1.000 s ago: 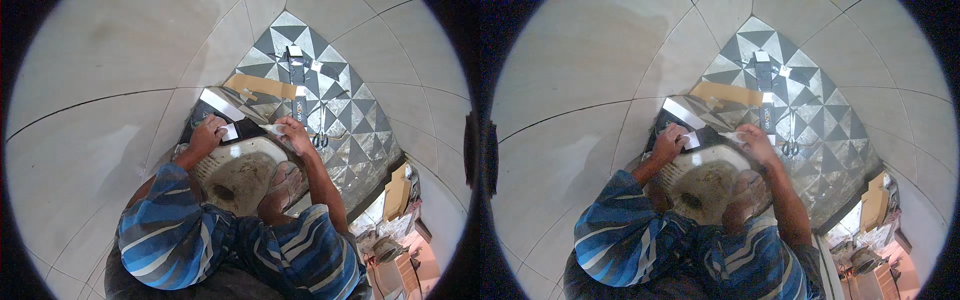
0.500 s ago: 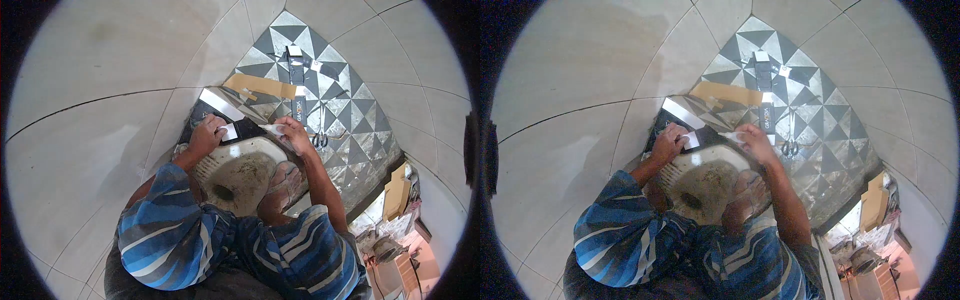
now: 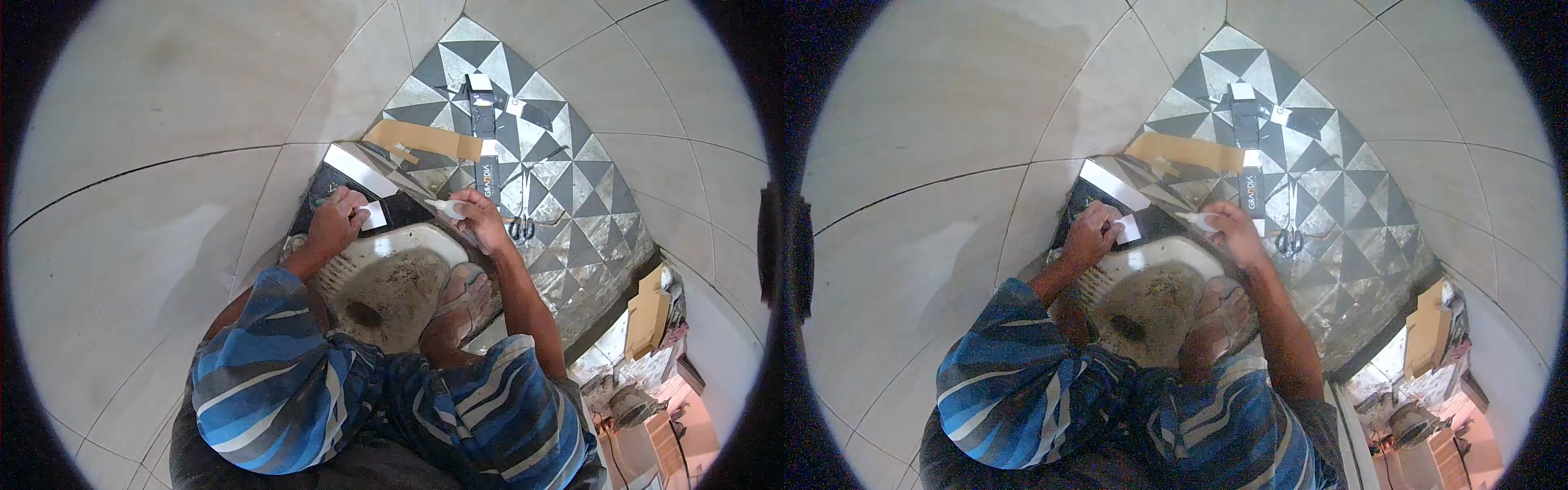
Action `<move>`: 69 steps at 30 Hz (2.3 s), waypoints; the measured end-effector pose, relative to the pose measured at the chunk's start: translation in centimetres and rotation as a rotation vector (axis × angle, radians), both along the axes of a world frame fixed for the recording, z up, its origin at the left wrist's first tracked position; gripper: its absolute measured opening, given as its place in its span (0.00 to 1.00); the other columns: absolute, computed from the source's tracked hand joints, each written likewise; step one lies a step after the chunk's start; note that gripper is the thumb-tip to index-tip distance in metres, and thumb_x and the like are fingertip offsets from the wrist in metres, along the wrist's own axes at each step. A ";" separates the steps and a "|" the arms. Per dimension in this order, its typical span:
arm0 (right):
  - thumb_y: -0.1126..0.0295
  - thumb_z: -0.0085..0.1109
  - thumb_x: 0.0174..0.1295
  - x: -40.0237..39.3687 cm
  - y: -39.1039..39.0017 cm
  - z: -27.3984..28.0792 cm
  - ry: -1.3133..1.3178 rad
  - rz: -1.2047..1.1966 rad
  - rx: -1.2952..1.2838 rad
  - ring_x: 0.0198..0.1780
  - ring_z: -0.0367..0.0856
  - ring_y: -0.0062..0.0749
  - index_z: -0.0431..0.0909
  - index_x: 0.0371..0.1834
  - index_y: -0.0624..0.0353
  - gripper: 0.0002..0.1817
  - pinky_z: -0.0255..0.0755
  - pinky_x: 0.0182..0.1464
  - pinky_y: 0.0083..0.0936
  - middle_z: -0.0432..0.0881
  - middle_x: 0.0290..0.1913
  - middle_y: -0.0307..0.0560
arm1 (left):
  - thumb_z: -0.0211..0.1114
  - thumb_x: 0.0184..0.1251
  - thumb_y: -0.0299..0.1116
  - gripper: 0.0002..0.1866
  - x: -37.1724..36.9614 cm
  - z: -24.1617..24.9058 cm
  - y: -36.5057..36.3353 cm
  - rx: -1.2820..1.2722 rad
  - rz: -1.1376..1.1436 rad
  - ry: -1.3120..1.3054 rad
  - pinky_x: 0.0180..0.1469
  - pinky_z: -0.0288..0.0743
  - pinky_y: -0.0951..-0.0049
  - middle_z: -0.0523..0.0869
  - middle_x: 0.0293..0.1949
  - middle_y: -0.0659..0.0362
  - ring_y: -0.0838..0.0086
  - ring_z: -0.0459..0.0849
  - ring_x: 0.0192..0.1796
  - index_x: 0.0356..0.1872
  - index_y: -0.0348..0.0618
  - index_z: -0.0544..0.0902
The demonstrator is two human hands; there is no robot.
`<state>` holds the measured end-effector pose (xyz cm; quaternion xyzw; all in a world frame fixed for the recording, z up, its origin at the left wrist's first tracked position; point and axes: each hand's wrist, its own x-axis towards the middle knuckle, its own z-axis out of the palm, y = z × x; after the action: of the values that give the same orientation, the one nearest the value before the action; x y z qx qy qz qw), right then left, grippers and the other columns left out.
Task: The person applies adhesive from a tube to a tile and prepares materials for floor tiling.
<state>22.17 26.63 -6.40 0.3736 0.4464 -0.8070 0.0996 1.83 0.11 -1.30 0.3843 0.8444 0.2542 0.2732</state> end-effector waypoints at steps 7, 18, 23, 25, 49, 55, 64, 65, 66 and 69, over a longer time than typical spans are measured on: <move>0.74 0.56 0.75 -0.1 -0.5 0.2 0.030 -0.168 -0.015 0.35 0.81 0.20 0.80 0.53 0.55 0.08 0.75 0.38 0.17 0.89 0.50 0.44 | 0.70 0.67 0.34 0.10 0.2 0.2 0.1 -0.018 0.038 -0.005 0.49 0.79 0.49 0.81 0.42 0.50 0.47 0.84 0.47 0.45 0.43 0.84; 0.79 0.59 0.70 -1.3 -0.1 -3.0 0.245 -0.184 -0.374 0.38 0.85 0.27 0.77 0.45 0.55 0.06 0.80 0.47 0.25 0.87 0.52 0.53 | 0.69 0.68 0.39 0.13 0.2 0.2 -0.3 -0.078 0.049 -0.018 0.53 0.79 0.52 0.81 0.46 0.48 0.48 0.84 0.51 0.47 0.43 0.85; 0.82 0.65 0.66 -2.7 -1.1 -4.1 0.216 -0.105 -0.204 0.49 0.85 0.28 0.76 0.47 0.52 0.13 0.79 0.52 0.27 0.85 0.51 0.46 | 0.67 0.71 0.40 0.12 0.7 -0.9 -0.7 -0.099 -0.018 0.074 0.53 0.80 0.50 0.81 0.48 0.48 0.47 0.84 0.51 0.45 0.42 0.84; 0.83 0.66 0.65 -3.4 -1.5 -3.7 0.216 -0.081 -0.158 0.51 0.84 0.28 0.76 0.49 0.51 0.15 0.78 0.53 0.26 0.85 0.52 0.45 | 0.66 0.72 0.39 0.12 0.7 0.3 -0.1 -0.127 -0.001 0.029 0.53 0.81 0.50 0.82 0.47 0.49 0.48 0.84 0.51 0.44 0.42 0.85; 0.72 0.79 0.59 -4.2 -1.3 -2.5 0.163 0.202 0.076 0.42 0.80 0.21 0.74 0.64 0.48 0.30 0.75 0.46 0.21 0.81 0.43 0.39 | 0.62 0.75 0.39 0.10 1.3 0.5 -0.2 -0.168 -0.162 0.228 0.44 0.85 0.52 0.85 0.41 0.52 0.53 0.88 0.44 0.44 0.46 0.86; 0.71 0.79 0.60 -4.3 -1.1 -2.8 0.187 0.216 0.082 0.41 0.80 0.19 0.75 0.63 0.49 0.29 0.75 0.47 0.21 0.81 0.41 0.37 | 0.68 0.71 0.42 0.14 1.4 1.0 -0.3 -0.178 -0.146 0.206 0.44 0.84 0.52 0.84 0.43 0.52 0.53 0.88 0.46 0.49 0.44 0.85; 0.72 0.79 0.59 -4.5 -1.2 -2.3 0.178 0.247 0.172 0.40 0.79 0.19 0.76 0.61 0.50 0.28 0.74 0.47 0.21 0.77 0.37 0.33 | 0.74 0.64 0.52 0.27 1.6 1.0 -0.6 -0.155 -0.180 0.231 0.50 0.84 0.53 0.83 0.49 0.49 0.50 0.86 0.51 0.55 0.41 0.83; 0.72 0.79 0.59 -4.6 -1.1 -2.0 0.187 0.249 0.187 0.40 0.79 0.19 0.76 0.61 0.50 0.28 0.74 0.47 0.21 0.76 0.37 0.33 | 0.74 0.64 0.52 0.28 1.7 0.8 -0.7 -0.143 -0.185 0.250 0.50 0.83 0.53 0.83 0.49 0.48 0.50 0.86 0.51 0.55 0.41 0.83; 0.72 0.79 0.59 -4.5 -1.0 -1.8 0.186 0.249 0.187 0.40 0.79 0.19 0.76 0.61 0.50 0.28 0.74 0.47 0.21 0.76 0.37 0.33 | 0.74 0.64 0.52 0.28 1.7 0.9 -0.6 -0.142 -0.185 0.249 0.50 0.83 0.53 0.83 0.49 0.48 0.50 0.86 0.51 0.55 0.41 0.83; 0.72 0.79 0.60 -4.5 -1.0 -1.8 0.157 0.255 0.150 0.40 0.79 0.20 0.76 0.62 0.50 0.28 0.74 0.46 0.21 0.79 0.39 0.35 | 0.75 0.64 0.52 0.29 1.8 1.3 -0.4 -0.156 -0.166 0.218 0.51 0.83 0.52 0.83 0.50 0.47 0.49 0.86 0.52 0.55 0.39 0.82</move>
<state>17.64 25.67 -8.19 0.2563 0.5555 -0.7789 0.1380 3.68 -0.30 0.01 0.4559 0.8515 0.1210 0.2290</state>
